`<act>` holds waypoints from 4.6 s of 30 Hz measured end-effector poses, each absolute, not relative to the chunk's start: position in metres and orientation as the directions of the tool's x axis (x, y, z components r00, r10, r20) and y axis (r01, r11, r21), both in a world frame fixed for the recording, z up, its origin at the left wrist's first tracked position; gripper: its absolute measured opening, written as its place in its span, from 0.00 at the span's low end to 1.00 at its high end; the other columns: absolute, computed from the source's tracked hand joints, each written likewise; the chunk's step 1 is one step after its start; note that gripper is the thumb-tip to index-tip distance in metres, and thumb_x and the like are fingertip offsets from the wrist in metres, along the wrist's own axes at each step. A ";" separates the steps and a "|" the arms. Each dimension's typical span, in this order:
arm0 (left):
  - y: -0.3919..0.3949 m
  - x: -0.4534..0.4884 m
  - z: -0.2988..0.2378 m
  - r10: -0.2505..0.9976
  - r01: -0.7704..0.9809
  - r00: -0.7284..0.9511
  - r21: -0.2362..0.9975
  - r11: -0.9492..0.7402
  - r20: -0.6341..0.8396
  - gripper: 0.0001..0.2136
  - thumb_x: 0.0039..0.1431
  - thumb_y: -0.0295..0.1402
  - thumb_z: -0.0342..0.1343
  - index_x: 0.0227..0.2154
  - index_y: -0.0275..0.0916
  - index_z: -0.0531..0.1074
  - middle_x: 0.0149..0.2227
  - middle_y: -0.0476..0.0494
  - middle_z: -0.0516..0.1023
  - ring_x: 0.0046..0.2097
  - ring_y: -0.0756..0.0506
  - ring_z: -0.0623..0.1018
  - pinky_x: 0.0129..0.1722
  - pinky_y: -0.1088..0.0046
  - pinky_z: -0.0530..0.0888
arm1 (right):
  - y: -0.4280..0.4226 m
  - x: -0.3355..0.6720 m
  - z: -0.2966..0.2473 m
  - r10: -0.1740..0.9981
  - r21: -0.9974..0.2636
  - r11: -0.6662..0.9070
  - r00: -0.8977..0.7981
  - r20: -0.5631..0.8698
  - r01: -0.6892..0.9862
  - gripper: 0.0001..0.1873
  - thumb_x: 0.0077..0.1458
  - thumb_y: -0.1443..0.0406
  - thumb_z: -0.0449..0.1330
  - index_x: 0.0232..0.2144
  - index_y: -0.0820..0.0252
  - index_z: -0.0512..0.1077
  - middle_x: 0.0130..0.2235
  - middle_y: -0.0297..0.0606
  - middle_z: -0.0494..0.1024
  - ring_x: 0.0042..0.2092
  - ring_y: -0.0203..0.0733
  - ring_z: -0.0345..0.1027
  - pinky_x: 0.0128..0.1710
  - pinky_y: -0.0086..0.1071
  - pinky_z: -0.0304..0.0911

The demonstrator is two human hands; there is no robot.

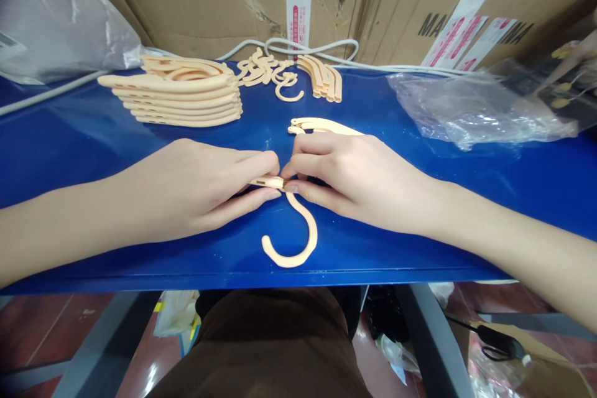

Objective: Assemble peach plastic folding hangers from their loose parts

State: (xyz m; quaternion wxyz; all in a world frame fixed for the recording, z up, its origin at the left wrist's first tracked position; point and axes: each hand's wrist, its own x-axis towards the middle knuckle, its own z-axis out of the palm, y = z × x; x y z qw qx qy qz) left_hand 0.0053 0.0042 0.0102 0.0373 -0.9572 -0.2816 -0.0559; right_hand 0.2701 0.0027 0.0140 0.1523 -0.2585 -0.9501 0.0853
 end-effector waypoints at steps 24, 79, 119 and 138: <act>0.007 0.001 0.003 0.530 0.537 0.828 0.010 -0.844 0.183 0.11 0.82 0.40 0.48 0.45 0.43 0.73 0.26 0.51 0.74 0.28 0.43 0.74 0.28 0.67 0.56 | 0.006 0.275 0.016 0.414 -0.096 0.910 -0.882 0.225 0.403 0.16 0.83 0.61 0.52 0.51 0.59 0.79 0.47 0.42 0.82 0.46 0.46 0.81 0.44 0.38 0.72; 0.002 0.007 0.012 0.587 0.594 0.804 -0.064 -0.802 0.095 0.15 0.83 0.41 0.50 0.57 0.42 0.78 0.26 0.50 0.75 0.27 0.43 0.74 0.28 0.66 0.55 | 0.002 0.275 0.017 0.380 0.000 0.921 -0.897 0.227 0.390 0.14 0.82 0.62 0.53 0.48 0.59 0.77 0.41 0.39 0.77 0.39 0.44 0.76 0.36 0.38 0.67; 0.001 0.003 0.013 0.534 0.545 0.834 -0.066 -0.836 0.138 0.13 0.83 0.39 0.48 0.43 0.42 0.74 0.26 0.50 0.74 0.28 0.44 0.76 0.25 0.69 0.60 | -0.007 0.272 0.017 0.399 0.092 0.901 -0.895 0.202 0.423 0.19 0.84 0.59 0.48 0.48 0.58 0.78 0.44 0.41 0.81 0.40 0.47 0.79 0.41 0.41 0.71; 0.001 0.006 0.014 0.564 0.573 0.818 -0.075 -0.816 0.114 0.17 0.82 0.42 0.45 0.56 0.42 0.77 0.24 0.51 0.72 0.25 0.44 0.72 0.27 0.66 0.57 | -0.011 0.276 0.021 0.461 0.102 0.874 -0.876 0.139 0.476 0.24 0.84 0.55 0.44 0.50 0.54 0.78 0.50 0.43 0.84 0.41 0.48 0.79 0.33 0.43 0.68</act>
